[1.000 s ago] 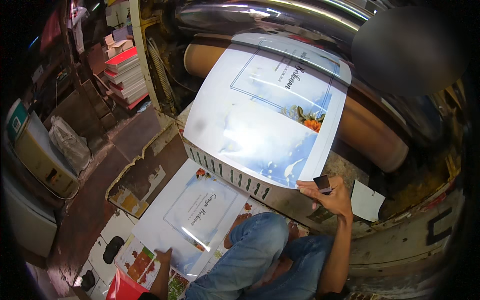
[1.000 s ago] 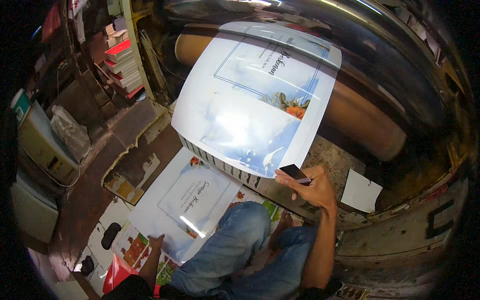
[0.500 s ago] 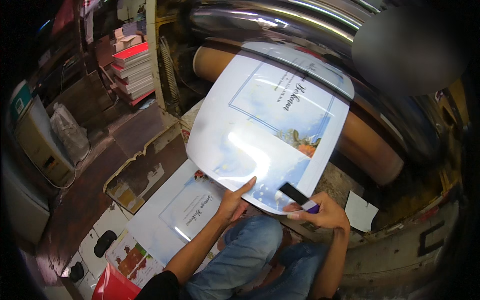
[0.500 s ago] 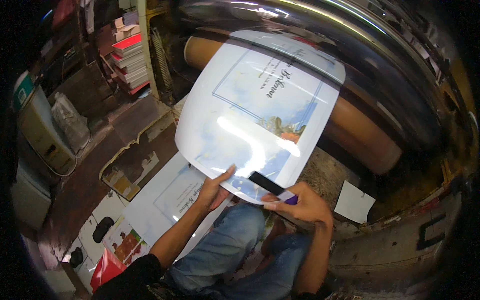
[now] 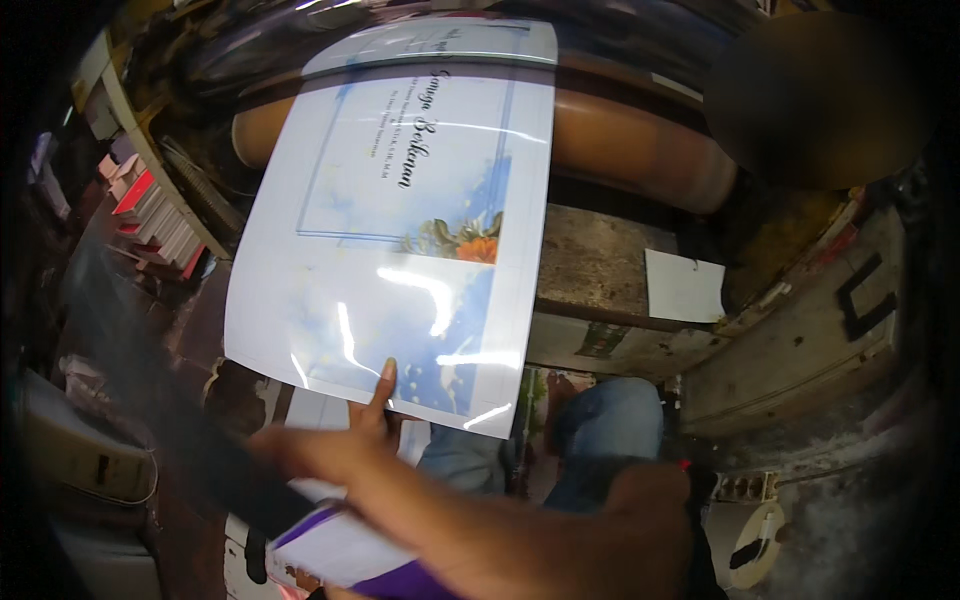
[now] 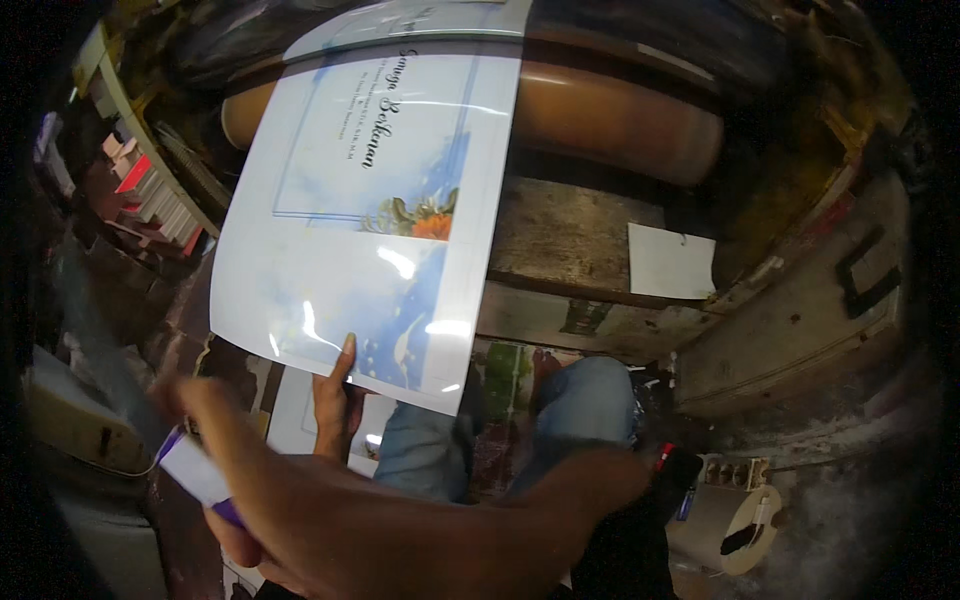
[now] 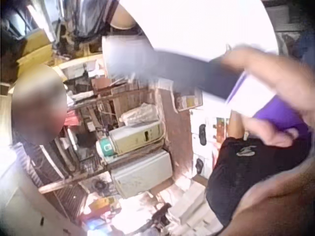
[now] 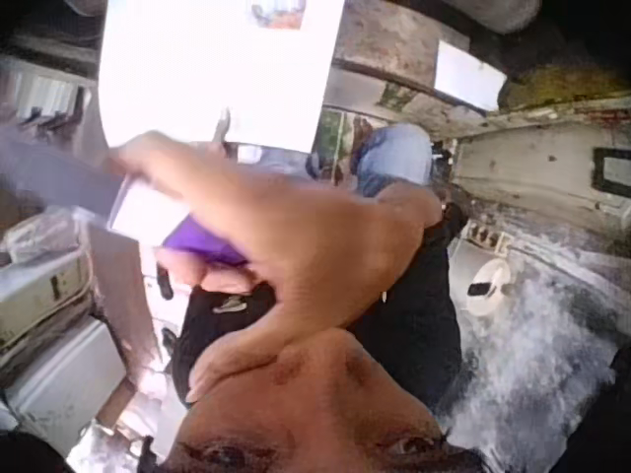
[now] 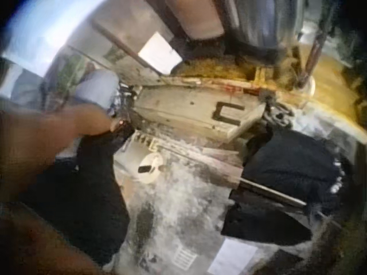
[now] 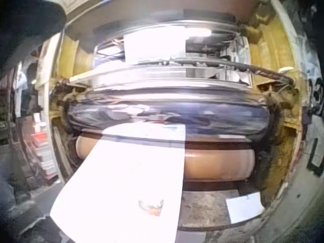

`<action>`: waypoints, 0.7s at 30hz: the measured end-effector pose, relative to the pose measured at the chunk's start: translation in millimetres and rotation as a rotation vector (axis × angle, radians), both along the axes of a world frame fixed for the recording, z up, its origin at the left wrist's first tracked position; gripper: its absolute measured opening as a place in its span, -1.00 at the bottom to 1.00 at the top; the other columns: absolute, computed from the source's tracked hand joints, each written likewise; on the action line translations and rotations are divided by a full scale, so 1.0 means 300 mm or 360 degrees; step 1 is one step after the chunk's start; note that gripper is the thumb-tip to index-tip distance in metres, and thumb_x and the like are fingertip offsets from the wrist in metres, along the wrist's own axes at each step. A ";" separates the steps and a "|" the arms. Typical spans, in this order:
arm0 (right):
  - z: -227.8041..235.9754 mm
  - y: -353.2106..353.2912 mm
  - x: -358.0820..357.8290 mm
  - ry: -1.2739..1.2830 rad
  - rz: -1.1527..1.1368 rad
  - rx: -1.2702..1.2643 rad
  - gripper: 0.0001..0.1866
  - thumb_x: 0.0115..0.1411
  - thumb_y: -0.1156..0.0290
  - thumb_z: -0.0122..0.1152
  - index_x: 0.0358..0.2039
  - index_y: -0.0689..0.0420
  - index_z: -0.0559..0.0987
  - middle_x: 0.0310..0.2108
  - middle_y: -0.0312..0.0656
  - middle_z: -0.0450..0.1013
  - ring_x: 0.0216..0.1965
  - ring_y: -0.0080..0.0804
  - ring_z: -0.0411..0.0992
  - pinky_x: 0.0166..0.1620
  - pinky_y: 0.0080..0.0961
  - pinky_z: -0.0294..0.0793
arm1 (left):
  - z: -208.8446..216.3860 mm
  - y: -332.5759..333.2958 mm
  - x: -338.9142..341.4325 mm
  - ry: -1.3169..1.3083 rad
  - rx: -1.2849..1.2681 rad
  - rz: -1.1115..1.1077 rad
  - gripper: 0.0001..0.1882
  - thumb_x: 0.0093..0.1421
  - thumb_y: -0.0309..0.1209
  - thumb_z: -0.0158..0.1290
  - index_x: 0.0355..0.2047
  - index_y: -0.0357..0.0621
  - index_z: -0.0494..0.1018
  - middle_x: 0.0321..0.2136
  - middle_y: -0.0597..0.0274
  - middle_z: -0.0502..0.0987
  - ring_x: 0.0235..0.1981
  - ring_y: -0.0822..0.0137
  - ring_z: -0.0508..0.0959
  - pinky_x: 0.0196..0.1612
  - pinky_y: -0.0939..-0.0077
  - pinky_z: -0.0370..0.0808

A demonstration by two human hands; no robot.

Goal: The person laminates printed sheets using a roller machine, cuts each sheet with a utility knife, and stacks them.

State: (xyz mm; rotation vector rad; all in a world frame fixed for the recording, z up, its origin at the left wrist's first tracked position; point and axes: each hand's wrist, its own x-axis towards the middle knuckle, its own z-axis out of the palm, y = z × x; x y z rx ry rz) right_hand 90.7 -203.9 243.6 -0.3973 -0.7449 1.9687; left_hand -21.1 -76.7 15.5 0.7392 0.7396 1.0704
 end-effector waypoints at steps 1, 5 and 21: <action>0.017 -0.022 0.001 0.0300 -0.0082 -0.0276 -0.37 0.37 0.02 -0.28 0.26 0.22 0.03 -0.61 -0.17 0.33 -0.69 -0.58 0.24 -0.63 -0.63 0.22 | 0.018 -0.037 0.032 0.0240 -0.0306 0.0210 -0.70 0.25 -0.39 0.05 -0.07 -0.26 0.34 -0.30 0.14 0.49 -0.41 0.34 0.58 -0.48 0.44 0.60; -0.006 -0.034 0.110 0.0605 0.0121 -0.0039 -0.58 0.25 0.41 -0.08 0.11 0.24 0.28 -0.48 -0.07 0.45 -0.64 -0.50 0.34 -0.59 -0.58 0.39 | -0.078 -0.049 0.003 0.0088 -0.0148 -0.0024 -0.61 0.22 -0.43 0.08 0.00 -0.22 0.23 -0.26 0.15 0.45 -0.36 0.34 0.57 -0.46 0.43 0.62; -0.396 0.326 0.947 -0.0681 -0.2424 0.0101 -0.83 0.30 0.45 -0.08 -0.14 0.22 0.37 -0.23 0.01 0.48 -0.34 -0.36 0.46 -0.28 -0.49 0.50 | -0.157 -0.166 -0.079 -0.0194 -0.0472 -0.0242 -0.81 0.26 -0.40 0.06 -0.21 -0.26 0.42 -0.30 0.21 0.52 -0.27 0.39 0.54 -0.14 0.42 0.50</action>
